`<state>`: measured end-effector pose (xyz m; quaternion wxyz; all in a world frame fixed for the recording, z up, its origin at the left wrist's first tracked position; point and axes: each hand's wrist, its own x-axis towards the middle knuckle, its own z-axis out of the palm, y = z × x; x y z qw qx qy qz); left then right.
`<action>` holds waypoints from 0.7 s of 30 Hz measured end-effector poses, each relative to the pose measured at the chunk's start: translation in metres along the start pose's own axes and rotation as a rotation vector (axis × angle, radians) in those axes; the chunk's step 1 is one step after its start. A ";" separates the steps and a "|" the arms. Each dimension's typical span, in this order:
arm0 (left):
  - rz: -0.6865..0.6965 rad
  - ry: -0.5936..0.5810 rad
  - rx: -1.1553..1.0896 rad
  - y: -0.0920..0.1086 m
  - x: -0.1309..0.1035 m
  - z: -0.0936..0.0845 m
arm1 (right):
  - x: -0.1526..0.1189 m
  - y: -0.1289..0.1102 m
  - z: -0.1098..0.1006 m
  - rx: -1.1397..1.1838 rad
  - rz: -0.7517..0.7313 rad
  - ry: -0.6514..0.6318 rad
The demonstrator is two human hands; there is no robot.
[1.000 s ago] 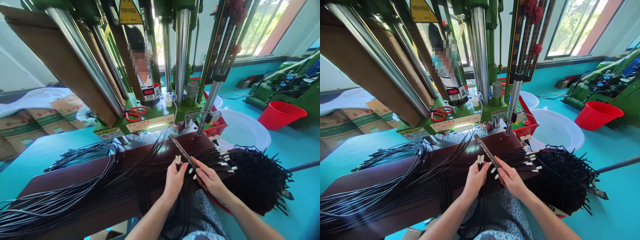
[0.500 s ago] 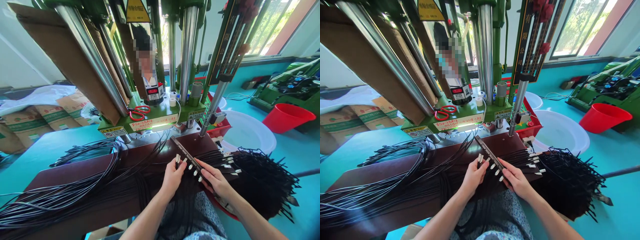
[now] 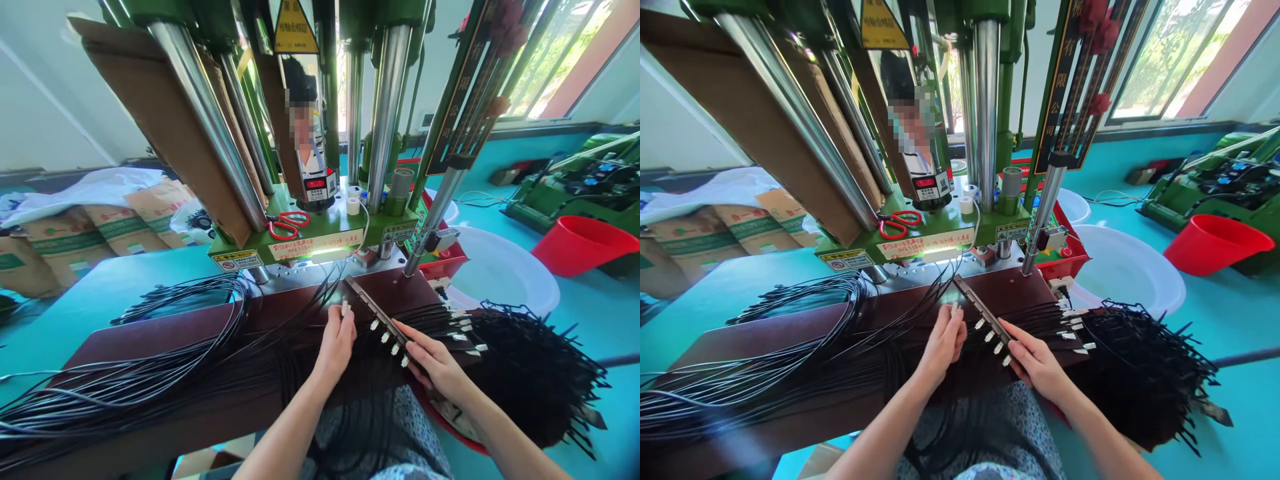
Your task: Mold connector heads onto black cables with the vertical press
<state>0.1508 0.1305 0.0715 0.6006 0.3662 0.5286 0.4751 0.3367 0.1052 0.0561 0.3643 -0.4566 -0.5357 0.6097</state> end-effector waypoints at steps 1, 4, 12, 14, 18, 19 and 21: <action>0.022 0.009 0.003 0.000 0.002 -0.003 | 0.000 0.000 -0.001 0.000 0.004 -0.003; 0.057 -0.051 0.027 0.000 0.006 -0.008 | 0.000 0.001 -0.004 -0.007 0.021 -0.020; 0.051 -0.065 0.043 -0.003 0.007 -0.007 | 0.001 0.001 -0.004 -0.059 0.038 -0.072; 0.029 -0.060 0.036 -0.004 0.007 -0.007 | 0.001 0.001 -0.002 -0.107 0.028 -0.085; 0.005 -0.063 0.041 -0.002 0.007 -0.008 | 0.001 -0.002 0.002 -0.148 0.007 -0.087; 0.017 -0.065 0.044 0.000 0.006 -0.008 | 0.000 -0.003 0.002 -0.132 0.017 -0.076; 0.042 -0.063 0.028 0.005 0.005 -0.010 | 0.000 -0.005 0.001 -0.086 0.043 -0.053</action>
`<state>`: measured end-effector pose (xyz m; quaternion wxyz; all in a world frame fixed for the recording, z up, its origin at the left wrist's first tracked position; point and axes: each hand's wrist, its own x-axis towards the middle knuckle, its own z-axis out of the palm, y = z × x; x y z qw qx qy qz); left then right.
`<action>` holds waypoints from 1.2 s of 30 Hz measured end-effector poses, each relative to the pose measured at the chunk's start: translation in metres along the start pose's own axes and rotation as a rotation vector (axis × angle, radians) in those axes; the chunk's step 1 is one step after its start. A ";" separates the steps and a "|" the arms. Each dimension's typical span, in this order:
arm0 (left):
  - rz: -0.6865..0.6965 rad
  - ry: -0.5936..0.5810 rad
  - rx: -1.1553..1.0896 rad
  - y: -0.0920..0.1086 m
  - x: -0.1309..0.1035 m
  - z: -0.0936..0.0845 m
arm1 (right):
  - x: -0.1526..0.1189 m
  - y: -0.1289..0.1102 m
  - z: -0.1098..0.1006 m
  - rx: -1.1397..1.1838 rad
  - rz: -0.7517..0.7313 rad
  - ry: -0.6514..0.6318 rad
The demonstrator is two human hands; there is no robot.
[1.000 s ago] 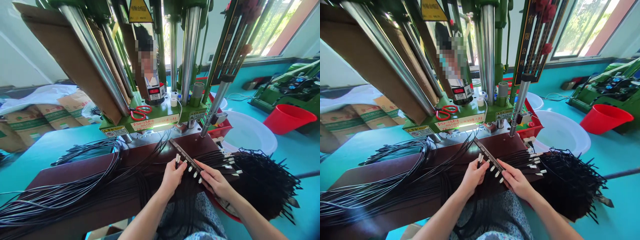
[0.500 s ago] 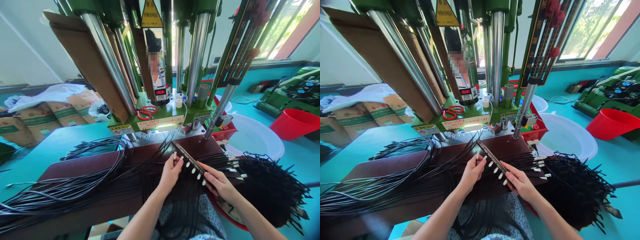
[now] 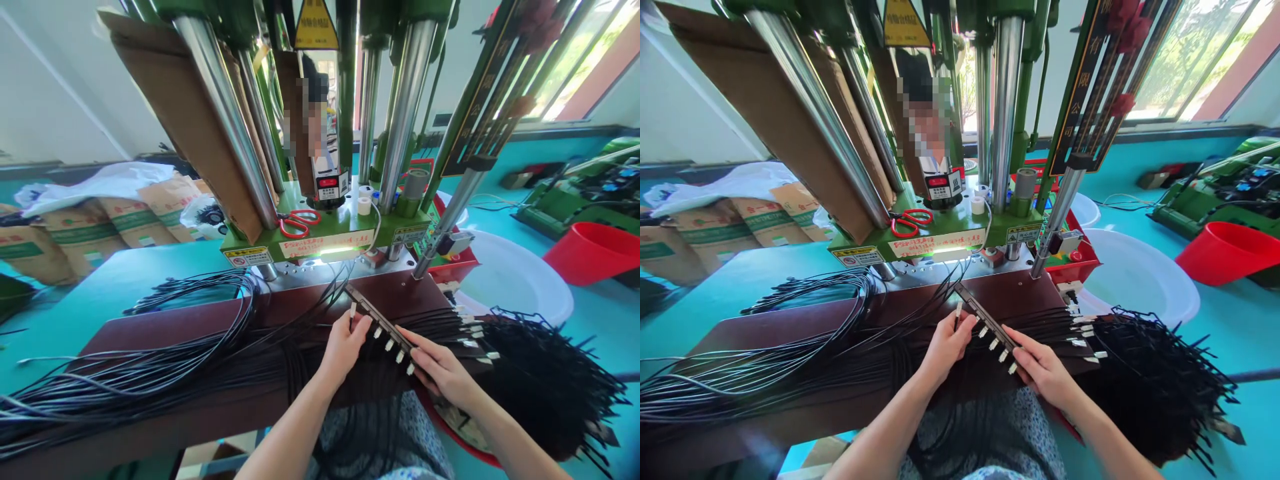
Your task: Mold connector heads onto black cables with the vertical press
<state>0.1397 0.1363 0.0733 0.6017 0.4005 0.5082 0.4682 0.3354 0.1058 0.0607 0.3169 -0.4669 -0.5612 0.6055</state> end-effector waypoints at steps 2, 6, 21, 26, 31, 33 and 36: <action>-0.023 -0.027 -0.021 0.006 -0.001 -0.003 | 0.000 0.001 -0.002 0.034 0.010 0.016; -0.130 -0.157 0.024 0.014 -0.003 -0.009 | 0.001 0.004 -0.006 0.026 0.012 -0.006; -0.242 -0.245 0.060 0.015 0.001 -0.017 | 0.002 0.005 -0.006 -0.062 0.000 -0.100; -0.233 -0.181 0.130 0.013 0.003 -0.012 | 0.003 -0.001 -0.002 -0.087 0.012 -0.125; -0.102 -0.183 0.428 0.015 -0.001 -0.015 | 0.002 -0.017 -0.023 -0.157 0.133 -0.149; 0.085 -0.125 0.626 0.018 -0.007 -0.021 | 0.004 -0.021 -0.041 -0.229 0.174 -0.186; 0.257 -0.079 0.803 0.025 -0.016 -0.031 | 0.018 -0.027 -0.067 -0.373 0.212 -0.213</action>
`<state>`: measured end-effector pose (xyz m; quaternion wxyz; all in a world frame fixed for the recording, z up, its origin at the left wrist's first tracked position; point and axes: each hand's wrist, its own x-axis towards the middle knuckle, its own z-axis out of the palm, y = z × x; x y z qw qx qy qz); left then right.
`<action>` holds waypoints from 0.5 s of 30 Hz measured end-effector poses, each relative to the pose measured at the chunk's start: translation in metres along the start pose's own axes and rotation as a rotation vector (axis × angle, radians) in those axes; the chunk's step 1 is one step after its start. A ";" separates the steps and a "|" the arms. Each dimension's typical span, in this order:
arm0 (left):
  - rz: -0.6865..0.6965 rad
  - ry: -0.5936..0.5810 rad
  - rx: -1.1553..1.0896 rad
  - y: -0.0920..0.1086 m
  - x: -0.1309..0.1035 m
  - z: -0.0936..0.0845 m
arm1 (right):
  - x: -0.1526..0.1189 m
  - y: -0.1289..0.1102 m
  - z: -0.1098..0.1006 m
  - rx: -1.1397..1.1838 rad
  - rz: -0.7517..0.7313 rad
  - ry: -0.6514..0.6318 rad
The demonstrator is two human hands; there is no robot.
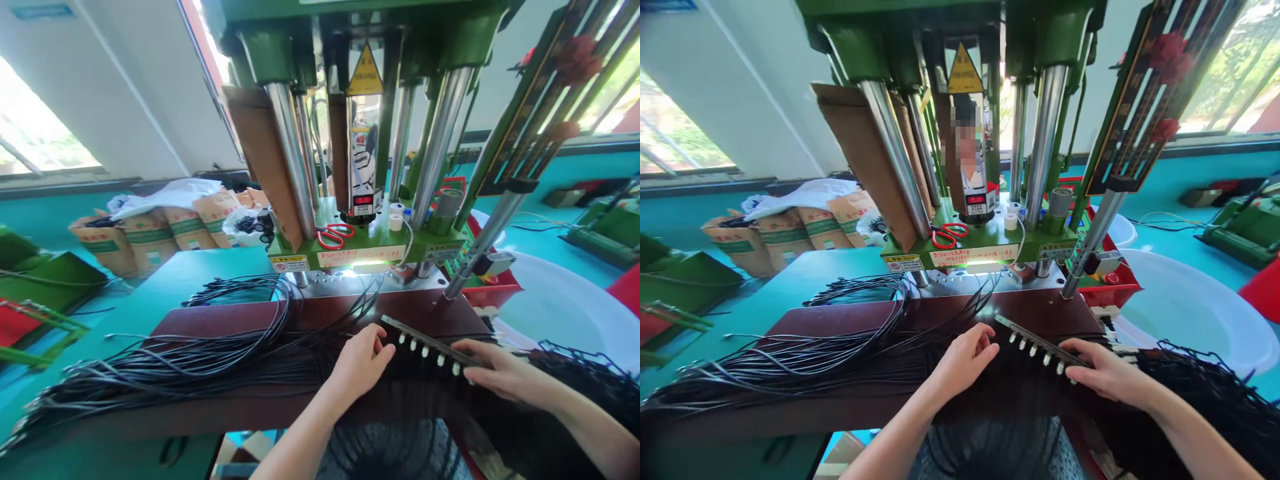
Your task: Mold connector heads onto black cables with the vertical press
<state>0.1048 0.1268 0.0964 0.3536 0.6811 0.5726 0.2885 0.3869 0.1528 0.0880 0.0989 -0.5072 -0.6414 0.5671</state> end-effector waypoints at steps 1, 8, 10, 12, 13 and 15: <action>0.015 -0.013 0.017 0.000 -0.002 -0.004 | 0.006 -0.002 -0.008 -0.060 0.009 -0.002; 0.113 0.062 -0.010 -0.003 0.000 -0.021 | 0.083 -0.058 -0.031 -0.481 -0.280 -0.147; 0.127 0.142 -0.020 -0.008 0.005 -0.028 | 0.109 -0.069 -0.027 -0.609 -0.462 -0.123; 0.110 0.238 -0.015 -0.014 0.012 -0.038 | 0.133 -0.073 -0.022 -0.710 -0.540 -0.065; 0.094 0.284 -0.005 -0.018 0.016 -0.042 | 0.142 -0.073 -0.020 -0.743 -0.551 -0.039; 0.062 0.356 0.026 -0.027 0.028 -0.051 | 0.154 -0.069 -0.017 -0.768 -0.562 0.001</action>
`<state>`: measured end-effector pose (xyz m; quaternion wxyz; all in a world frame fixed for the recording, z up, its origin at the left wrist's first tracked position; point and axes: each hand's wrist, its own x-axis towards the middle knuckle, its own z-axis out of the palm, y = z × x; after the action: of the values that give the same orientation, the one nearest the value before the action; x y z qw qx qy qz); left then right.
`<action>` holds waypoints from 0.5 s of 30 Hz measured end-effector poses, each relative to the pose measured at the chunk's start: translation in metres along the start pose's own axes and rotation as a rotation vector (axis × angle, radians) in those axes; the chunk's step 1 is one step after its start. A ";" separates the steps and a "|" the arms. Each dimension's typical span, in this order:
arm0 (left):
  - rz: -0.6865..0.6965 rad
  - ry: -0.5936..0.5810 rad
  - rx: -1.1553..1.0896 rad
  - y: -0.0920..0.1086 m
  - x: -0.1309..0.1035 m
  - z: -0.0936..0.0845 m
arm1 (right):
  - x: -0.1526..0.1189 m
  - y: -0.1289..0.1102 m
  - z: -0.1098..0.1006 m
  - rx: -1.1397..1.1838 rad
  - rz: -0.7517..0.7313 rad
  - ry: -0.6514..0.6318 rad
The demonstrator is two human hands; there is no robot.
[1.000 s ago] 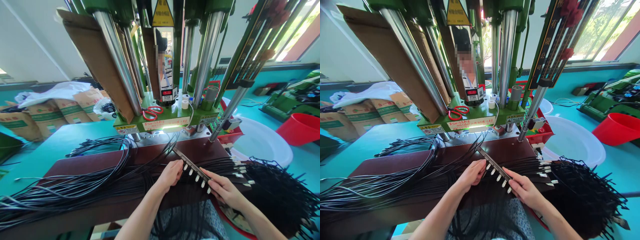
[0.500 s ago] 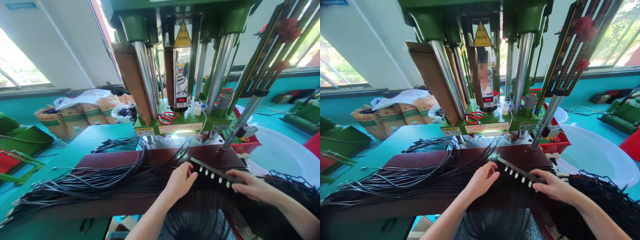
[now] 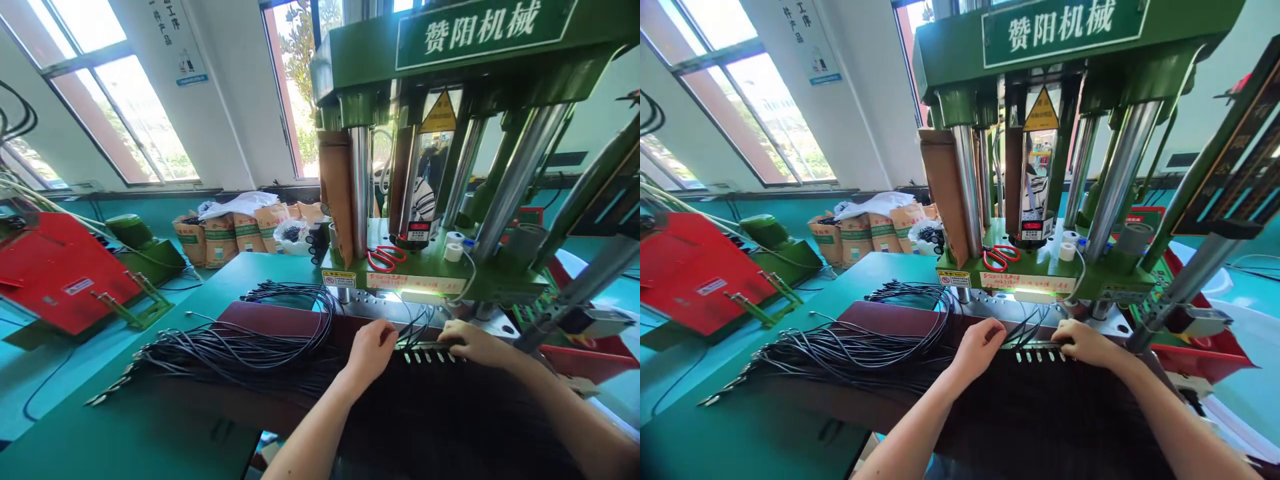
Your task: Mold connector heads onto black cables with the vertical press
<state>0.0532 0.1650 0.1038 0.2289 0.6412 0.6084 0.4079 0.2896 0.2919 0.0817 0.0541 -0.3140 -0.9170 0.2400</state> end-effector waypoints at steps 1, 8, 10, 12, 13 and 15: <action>-0.009 0.022 0.021 -0.005 0.007 0.000 | 0.001 0.004 0.003 0.001 0.007 0.026; -0.080 -0.045 0.013 -0.048 0.044 0.020 | -0.017 0.037 0.017 0.046 0.146 0.387; -0.101 -0.063 -0.026 -0.059 0.048 0.025 | -0.021 0.045 0.022 0.071 0.167 0.440; -0.126 -0.074 -0.076 -0.068 0.050 0.026 | -0.022 0.049 0.026 0.073 0.158 0.453; -0.140 -0.080 -0.102 -0.071 0.051 0.027 | -0.021 0.050 0.027 0.065 0.150 0.456; -0.161 -0.086 -0.143 -0.076 0.051 0.027 | -0.018 0.052 0.030 0.044 0.140 0.462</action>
<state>0.0259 0.2316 0.0415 0.3319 0.5891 0.6170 0.4027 0.3250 0.3044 0.0316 0.2522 -0.4223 -0.8508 0.1848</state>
